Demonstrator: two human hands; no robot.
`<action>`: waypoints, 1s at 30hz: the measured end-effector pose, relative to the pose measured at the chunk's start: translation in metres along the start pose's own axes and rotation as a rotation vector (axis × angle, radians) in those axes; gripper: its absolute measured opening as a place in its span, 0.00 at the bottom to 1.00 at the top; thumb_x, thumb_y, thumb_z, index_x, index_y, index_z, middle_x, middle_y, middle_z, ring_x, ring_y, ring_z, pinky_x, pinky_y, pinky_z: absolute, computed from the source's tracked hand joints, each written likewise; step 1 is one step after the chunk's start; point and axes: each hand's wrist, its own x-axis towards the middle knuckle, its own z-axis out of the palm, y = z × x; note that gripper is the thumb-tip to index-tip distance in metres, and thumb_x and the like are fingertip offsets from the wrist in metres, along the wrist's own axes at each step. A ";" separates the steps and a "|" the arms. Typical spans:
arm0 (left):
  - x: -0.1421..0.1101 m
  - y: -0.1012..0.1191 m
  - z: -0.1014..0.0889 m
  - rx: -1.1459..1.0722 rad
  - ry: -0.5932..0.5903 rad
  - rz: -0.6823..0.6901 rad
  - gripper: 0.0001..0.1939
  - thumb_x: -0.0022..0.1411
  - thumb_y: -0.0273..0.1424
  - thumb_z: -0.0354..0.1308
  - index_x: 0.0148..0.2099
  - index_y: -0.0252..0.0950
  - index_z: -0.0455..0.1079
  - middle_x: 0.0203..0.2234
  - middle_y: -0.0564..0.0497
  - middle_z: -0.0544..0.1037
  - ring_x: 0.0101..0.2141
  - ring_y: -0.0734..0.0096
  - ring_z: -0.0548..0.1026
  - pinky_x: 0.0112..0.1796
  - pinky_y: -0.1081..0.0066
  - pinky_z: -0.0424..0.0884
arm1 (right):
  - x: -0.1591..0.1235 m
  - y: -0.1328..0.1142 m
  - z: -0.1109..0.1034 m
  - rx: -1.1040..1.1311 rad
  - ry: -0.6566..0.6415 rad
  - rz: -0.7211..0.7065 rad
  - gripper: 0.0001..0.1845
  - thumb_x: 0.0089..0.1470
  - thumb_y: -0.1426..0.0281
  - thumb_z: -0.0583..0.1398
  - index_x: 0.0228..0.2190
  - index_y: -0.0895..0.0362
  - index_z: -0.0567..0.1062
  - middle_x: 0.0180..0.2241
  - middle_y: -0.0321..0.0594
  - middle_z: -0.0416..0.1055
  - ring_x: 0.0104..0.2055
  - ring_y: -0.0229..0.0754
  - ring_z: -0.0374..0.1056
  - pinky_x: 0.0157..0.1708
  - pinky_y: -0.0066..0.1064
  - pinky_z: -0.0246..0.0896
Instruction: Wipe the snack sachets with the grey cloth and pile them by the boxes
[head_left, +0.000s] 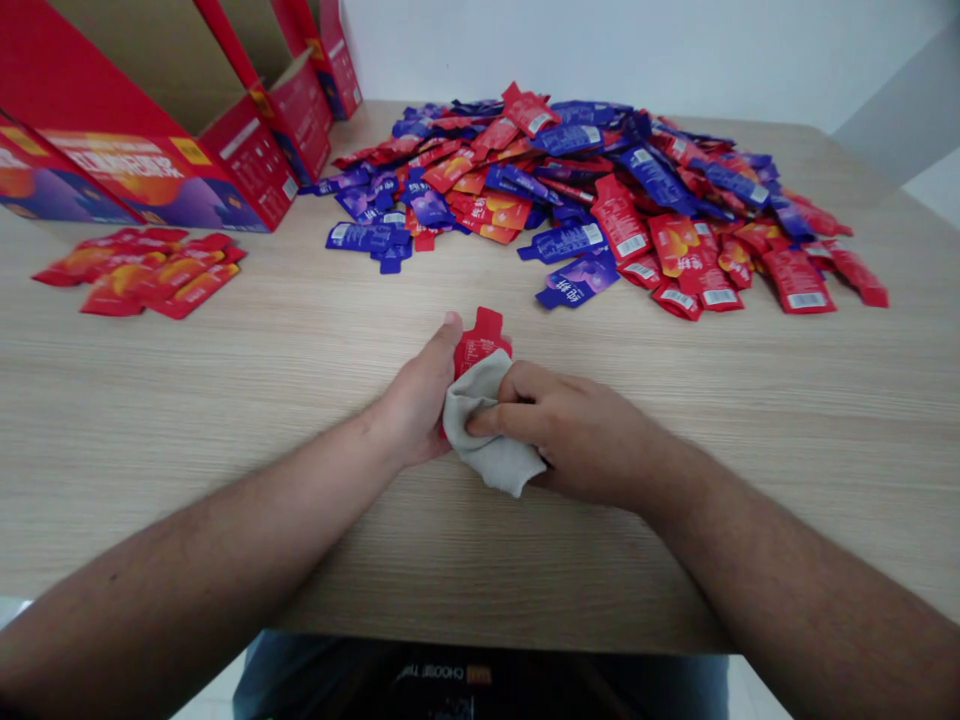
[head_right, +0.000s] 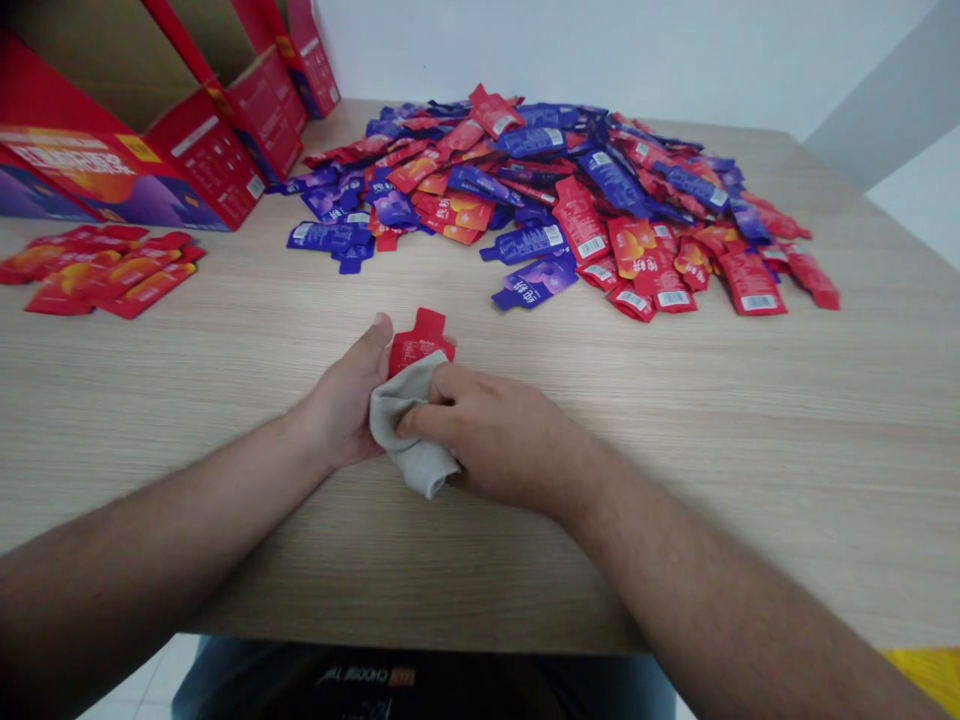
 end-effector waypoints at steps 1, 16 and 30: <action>0.001 0.000 -0.001 -0.008 -0.010 0.006 0.37 0.80 0.56 0.39 0.48 0.34 0.80 0.30 0.44 0.84 0.30 0.64 0.82 0.33 0.68 0.79 | 0.000 0.004 -0.001 0.006 0.011 0.010 0.22 0.57 0.72 0.71 0.53 0.49 0.83 0.47 0.41 0.76 0.43 0.46 0.74 0.41 0.36 0.70; -0.001 0.002 0.000 0.029 -0.093 -0.038 0.37 0.82 0.53 0.36 0.54 0.30 0.79 0.36 0.39 0.86 0.35 0.59 0.85 0.38 0.64 0.82 | 0.001 0.014 -0.001 0.022 0.100 0.088 0.24 0.56 0.71 0.72 0.55 0.51 0.83 0.48 0.44 0.75 0.44 0.49 0.73 0.44 0.39 0.71; -0.003 0.002 -0.008 0.160 -0.144 -0.044 0.40 0.79 0.59 0.38 0.54 0.30 0.78 0.36 0.37 0.86 0.32 0.58 0.85 0.34 0.63 0.83 | 0.004 0.034 0.004 -0.087 0.429 0.208 0.25 0.54 0.74 0.68 0.54 0.55 0.81 0.45 0.47 0.79 0.49 0.55 0.74 0.50 0.46 0.73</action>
